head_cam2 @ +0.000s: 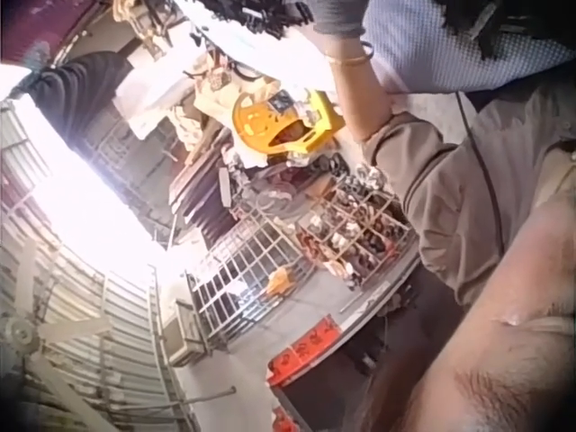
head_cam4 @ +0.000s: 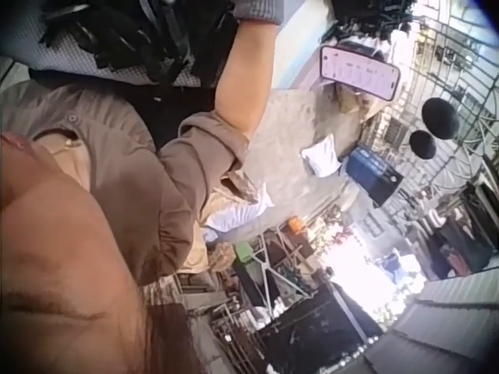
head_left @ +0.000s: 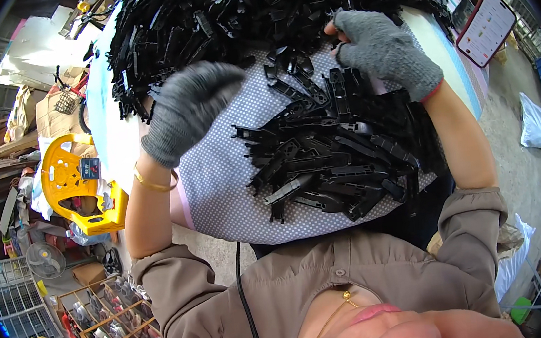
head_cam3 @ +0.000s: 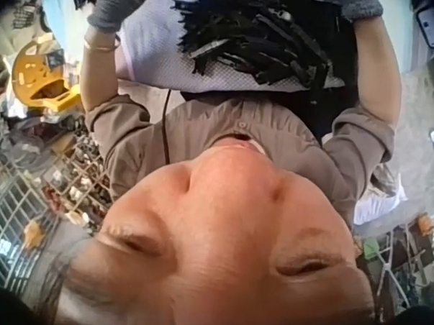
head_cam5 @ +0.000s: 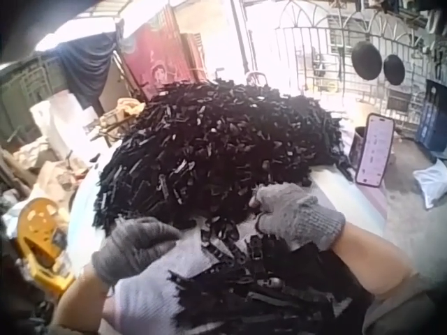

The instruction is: Sorting small black plastic components from a large pile into smaller groups on a workbench.

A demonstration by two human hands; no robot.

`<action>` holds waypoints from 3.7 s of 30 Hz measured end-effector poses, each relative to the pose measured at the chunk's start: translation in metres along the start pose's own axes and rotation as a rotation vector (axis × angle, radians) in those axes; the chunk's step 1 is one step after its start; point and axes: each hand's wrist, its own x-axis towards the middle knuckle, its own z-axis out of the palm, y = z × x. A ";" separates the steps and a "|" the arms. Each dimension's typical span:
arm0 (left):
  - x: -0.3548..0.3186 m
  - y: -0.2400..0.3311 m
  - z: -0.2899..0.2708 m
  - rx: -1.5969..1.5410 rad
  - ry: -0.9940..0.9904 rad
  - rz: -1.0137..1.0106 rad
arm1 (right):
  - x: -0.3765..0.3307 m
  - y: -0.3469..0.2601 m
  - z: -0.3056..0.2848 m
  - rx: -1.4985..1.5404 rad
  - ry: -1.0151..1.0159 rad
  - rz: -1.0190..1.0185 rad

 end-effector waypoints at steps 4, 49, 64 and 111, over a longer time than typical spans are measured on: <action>0.017 -0.013 -0.014 0.597 0.219 -0.096 | -0.001 -0.009 -0.013 0.315 -0.077 0.114; 0.029 0.034 0.048 -0.653 -0.128 -0.339 | -0.017 -0.038 -0.027 0.976 -0.053 0.237; 0.028 0.030 0.043 -0.556 -0.156 -0.278 | -0.022 -0.045 -0.028 1.022 -0.056 0.258; 0.042 -0.018 0.012 0.425 0.420 -0.007 | 0.001 -0.011 0.008 -0.338 0.075 -0.198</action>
